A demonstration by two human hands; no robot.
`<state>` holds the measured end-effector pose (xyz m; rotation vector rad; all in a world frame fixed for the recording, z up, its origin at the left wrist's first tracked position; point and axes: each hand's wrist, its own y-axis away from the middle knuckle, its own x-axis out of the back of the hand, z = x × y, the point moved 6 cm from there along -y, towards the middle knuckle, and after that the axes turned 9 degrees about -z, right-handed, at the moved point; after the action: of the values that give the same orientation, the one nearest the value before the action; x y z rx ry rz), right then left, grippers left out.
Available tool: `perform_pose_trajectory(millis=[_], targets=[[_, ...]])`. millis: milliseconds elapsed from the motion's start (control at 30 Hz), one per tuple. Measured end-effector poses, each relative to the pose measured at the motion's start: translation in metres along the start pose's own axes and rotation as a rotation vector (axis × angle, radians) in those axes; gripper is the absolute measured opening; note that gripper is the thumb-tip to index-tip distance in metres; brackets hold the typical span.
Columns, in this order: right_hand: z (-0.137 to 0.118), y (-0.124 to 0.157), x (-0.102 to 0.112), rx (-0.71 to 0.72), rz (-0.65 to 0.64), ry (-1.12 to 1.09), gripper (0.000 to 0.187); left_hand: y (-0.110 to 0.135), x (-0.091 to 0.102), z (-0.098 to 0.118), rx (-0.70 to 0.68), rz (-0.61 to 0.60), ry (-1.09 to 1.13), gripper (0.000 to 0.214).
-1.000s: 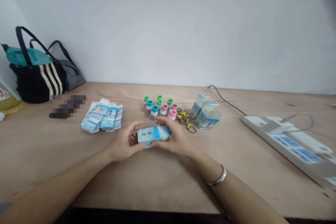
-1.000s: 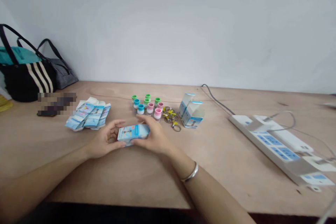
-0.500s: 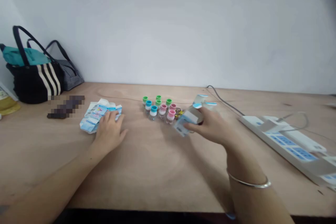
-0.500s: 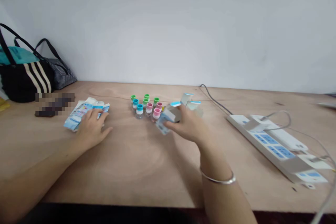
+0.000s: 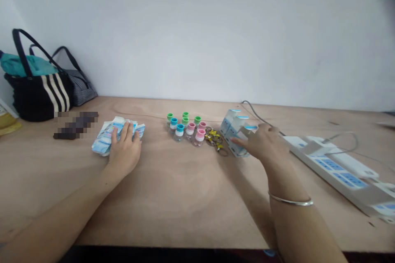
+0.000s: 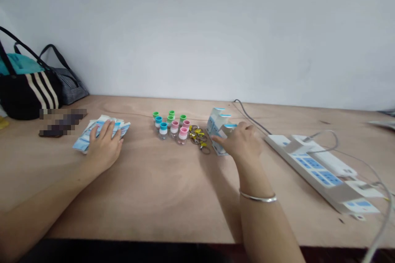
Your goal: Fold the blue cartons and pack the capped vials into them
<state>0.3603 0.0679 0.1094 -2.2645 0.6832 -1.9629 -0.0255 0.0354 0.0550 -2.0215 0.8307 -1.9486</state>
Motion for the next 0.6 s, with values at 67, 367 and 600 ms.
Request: perform_pose_trajectory(millis=[67,367,600], targets=[[-0.021,0.014,0.016,0.024,0.194,-0.045,0.066,0.0,0.015,0.006,-0.04,0.114,0.041,0.033],[-0.133,0.091,-0.008,1.095,-0.081,-0.554,0.072,0.017,0.048,0.027,-0.128,0.272,0.669,0.017],[-0.153,0.118,-0.032,1.139,-0.336,-0.261,0.095,0.014,-0.03,0.039,0.33,-0.333,1.401,0.027]])
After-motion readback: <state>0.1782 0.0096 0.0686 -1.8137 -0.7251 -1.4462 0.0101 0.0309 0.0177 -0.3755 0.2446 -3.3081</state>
